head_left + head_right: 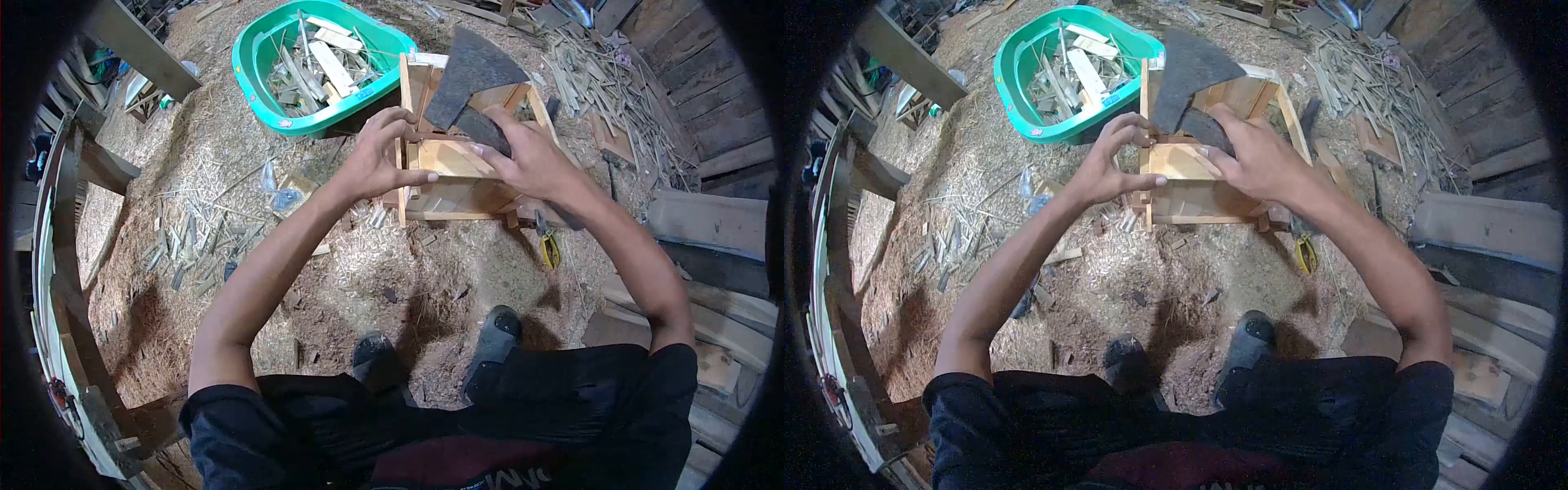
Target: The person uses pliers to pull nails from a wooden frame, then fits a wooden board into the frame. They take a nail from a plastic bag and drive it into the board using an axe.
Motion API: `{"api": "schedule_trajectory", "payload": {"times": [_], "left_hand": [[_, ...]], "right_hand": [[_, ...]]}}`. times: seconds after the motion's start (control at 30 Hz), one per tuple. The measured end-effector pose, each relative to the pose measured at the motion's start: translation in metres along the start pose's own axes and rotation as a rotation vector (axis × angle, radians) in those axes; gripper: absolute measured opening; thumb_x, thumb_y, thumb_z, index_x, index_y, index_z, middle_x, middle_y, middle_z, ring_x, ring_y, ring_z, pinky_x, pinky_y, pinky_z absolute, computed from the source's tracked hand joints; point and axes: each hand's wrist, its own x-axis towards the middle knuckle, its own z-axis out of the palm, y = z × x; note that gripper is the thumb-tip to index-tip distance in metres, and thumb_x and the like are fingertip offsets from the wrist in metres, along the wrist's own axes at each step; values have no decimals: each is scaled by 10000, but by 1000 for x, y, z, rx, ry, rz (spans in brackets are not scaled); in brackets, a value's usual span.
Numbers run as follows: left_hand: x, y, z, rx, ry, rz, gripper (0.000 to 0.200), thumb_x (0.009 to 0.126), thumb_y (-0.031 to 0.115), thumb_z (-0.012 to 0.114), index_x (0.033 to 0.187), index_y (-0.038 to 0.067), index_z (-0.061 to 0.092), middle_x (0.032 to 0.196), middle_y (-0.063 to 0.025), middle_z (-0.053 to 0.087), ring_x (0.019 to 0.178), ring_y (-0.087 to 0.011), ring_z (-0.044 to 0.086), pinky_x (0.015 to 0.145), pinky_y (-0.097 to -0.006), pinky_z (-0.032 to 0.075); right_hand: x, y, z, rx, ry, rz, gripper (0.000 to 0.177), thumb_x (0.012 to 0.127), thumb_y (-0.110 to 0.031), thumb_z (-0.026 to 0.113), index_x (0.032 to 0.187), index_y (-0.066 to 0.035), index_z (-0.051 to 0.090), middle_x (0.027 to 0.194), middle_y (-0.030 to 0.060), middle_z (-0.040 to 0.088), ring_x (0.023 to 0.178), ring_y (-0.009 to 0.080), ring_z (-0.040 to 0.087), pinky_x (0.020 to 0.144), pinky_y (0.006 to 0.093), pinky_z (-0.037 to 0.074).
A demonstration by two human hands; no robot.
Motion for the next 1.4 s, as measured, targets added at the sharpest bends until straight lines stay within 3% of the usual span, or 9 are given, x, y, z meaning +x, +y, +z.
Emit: {"api": "schedule_trajectory", "payload": {"times": [0.1,0.2,0.27,0.37,0.67,0.77,1.07,1.23,1.4], "left_hand": [[2,3,-4,7,-43,-77,722,651,407,922,1189,44,607,1489,-187,387,1441,-339,319,1189,-462,290],[1,3,-3,-12,-44,-99,836,651,417,922,1322,66,567,1530,-210,338,1460,-354,289,1195,-472,275],[2,-1,-3,-3,-50,-65,905,648,425,923,1390,83,532,1542,-216,322,1466,-359,277,1199,-476,268],[2,-6,5,-27,62,3,674,614,491,913,999,25,614,1394,-232,451,1372,-405,380,1146,-510,316],[2,-9,6,-70,43,-5,662,629,475,906,1039,53,602,1425,-225,425,1383,-401,370,1158,-492,311],[2,-3,2,-78,-18,-50,742,666,396,917,1261,84,603,1518,-194,360,1446,-357,309,1191,-479,264],[2,-5,4,-90,26,-21,677,637,477,903,1081,59,607,1430,-215,426,1377,-389,383,1157,-491,311],[2,-3,0,-51,-51,-43,827,659,422,910,1312,51,563,1520,-211,342,1449,-359,302,1191,-475,267],[1,-7,4,-81,-31,-56,861,662,420,904,1361,74,539,1525,-208,340,1445,-366,311,1191,-481,266]], "right_hand": [[3,-6,0,-111,-4,-137,405,956,-260,622,1243,-5,493,850,277,661,827,430,683,758,512,519],[8,-19,-6,-72,-116,-40,392,957,-244,620,1243,-15,483,856,286,659,845,463,667,769,529,517],[6,-21,-3,-70,-4,-112,377,955,-230,619,1231,-11,483,852,286,660,850,472,664,773,532,519],[7,-22,-2,-99,-36,-66,365,954,-221,617,1221,-9,486,866,290,662,855,481,659,769,535,522],[7,-21,-4,-104,33,-133,360,946,-225,631,1206,-14,497,802,278,666,802,482,666,716,537,532],[5,-17,2,-186,-74,-81,353,949,-223,629,1204,-17,498,812,280,664,806,478,668,713,537,532],[7,-26,-6,-50,34,-122,324,955,-213,619,1163,-17,468,884,300,652,872,501,641,740,556,504],[7,-26,-5,-106,-150,61,329,950,-214,625,1164,-17,471,896,300,655,881,500,641,734,551,504],[10,-17,-5,-33,65,-134,323,944,-220,628,1179,-42,493,845,291,666,849,499,652,717,554,512]]}}
